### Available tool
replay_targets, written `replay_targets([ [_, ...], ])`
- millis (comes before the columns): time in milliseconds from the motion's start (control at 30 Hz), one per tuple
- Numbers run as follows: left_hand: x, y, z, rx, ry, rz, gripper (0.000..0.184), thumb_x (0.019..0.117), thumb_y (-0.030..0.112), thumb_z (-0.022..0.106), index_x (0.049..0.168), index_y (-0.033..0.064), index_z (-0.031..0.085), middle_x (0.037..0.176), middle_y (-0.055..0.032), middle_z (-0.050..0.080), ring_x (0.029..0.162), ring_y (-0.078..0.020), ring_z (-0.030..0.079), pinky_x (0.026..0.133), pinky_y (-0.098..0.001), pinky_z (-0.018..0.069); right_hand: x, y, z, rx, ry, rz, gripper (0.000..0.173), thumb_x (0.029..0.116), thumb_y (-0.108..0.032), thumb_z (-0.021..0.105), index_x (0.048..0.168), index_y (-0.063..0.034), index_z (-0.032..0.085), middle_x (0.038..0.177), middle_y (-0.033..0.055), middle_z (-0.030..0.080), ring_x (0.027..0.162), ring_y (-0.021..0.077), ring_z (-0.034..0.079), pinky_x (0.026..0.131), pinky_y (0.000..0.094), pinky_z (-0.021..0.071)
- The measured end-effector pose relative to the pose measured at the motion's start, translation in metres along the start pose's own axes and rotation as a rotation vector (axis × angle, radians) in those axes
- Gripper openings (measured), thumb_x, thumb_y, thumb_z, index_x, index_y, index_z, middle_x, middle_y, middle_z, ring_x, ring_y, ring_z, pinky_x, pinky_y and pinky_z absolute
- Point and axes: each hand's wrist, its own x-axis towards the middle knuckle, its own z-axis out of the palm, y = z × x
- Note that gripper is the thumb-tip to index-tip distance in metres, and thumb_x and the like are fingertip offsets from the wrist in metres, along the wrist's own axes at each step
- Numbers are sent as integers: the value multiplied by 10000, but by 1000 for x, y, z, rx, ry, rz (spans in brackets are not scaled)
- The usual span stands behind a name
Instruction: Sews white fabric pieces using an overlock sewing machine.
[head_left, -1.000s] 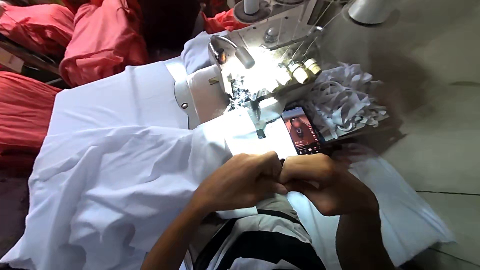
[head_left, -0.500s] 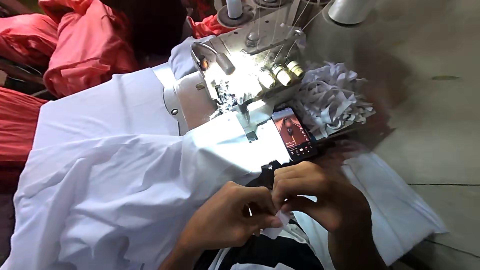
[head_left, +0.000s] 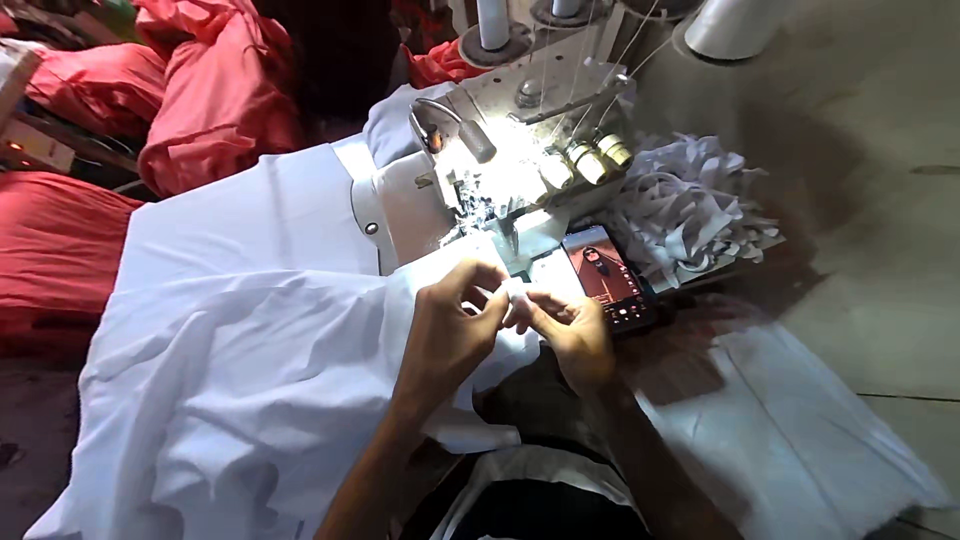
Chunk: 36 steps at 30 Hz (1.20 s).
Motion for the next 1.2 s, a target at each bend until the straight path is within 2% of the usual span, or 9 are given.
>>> replay_targets([
  [267,32,-15,-16,233,126,-2,165,887,82,695,1037,147,671,923,37,721,655,-73,681,575,-289,605,3,5,4,-19,18,29,153,998,-21,615,1033,72,732,829,109,763,689,146,728,667,260,627],
  [400,40,-20,-15,328,187,14,86,929,186,733,1004,174,694,875,69,712,643,-36,637,572,-252,555,-1,10,1,-114,48,46,125,985,-33,641,1003,42,739,806,75,763,673,129,730,644,247,631],
  [567,43,-20,-12,419,222,66,118,932,178,727,1041,147,697,932,29,716,719,-62,646,626,-278,550,-8,19,-5,-320,74,39,110,964,-106,683,954,-40,771,800,0,765,712,59,725,678,208,618],
  [667,42,-20,-10,431,230,69,124,921,167,734,1038,146,695,949,29,714,708,-58,631,606,-271,529,-10,24,-7,-514,106,26,150,949,-227,704,953,-107,793,872,-28,759,763,0,697,704,170,588],
  [867,38,-19,-7,453,262,80,125,905,140,717,1028,141,700,942,28,696,670,-42,604,574,-239,514,-4,32,-8,-622,99,-86,246,959,-351,670,937,-153,814,1131,16,721,1022,95,646,858,260,534],
  [967,38,-19,-5,481,278,98,130,891,123,710,1020,125,697,923,16,683,643,-56,581,556,-247,496,4,32,-6,-517,90,-123,199,957,-254,672,867,-132,800,970,-11,754,902,41,685,786,206,561],
  [1033,37,-20,-3,566,310,108,190,871,103,689,1060,101,687,930,-19,679,659,-115,600,548,-306,497,9,34,-6,-470,74,-121,168,952,-210,683,878,-104,790,882,-19,746,818,14,679,757,188,561],
  [1133,33,-16,3,759,387,79,361,811,98,701,1162,74,623,936,-85,682,696,-260,665,507,-447,495,12,36,-5,-450,75,-104,153,946,-194,696,883,-90,789,849,-16,743,781,13,675,735,184,564],
  [1200,25,-14,4,814,433,93,385,799,121,724,1161,66,607,960,-106,680,742,-291,681,521,-469,503,12,35,-4,-446,79,-100,161,949,-206,697,883,-92,788,849,-17,738,777,11,669,727,179,557],
])
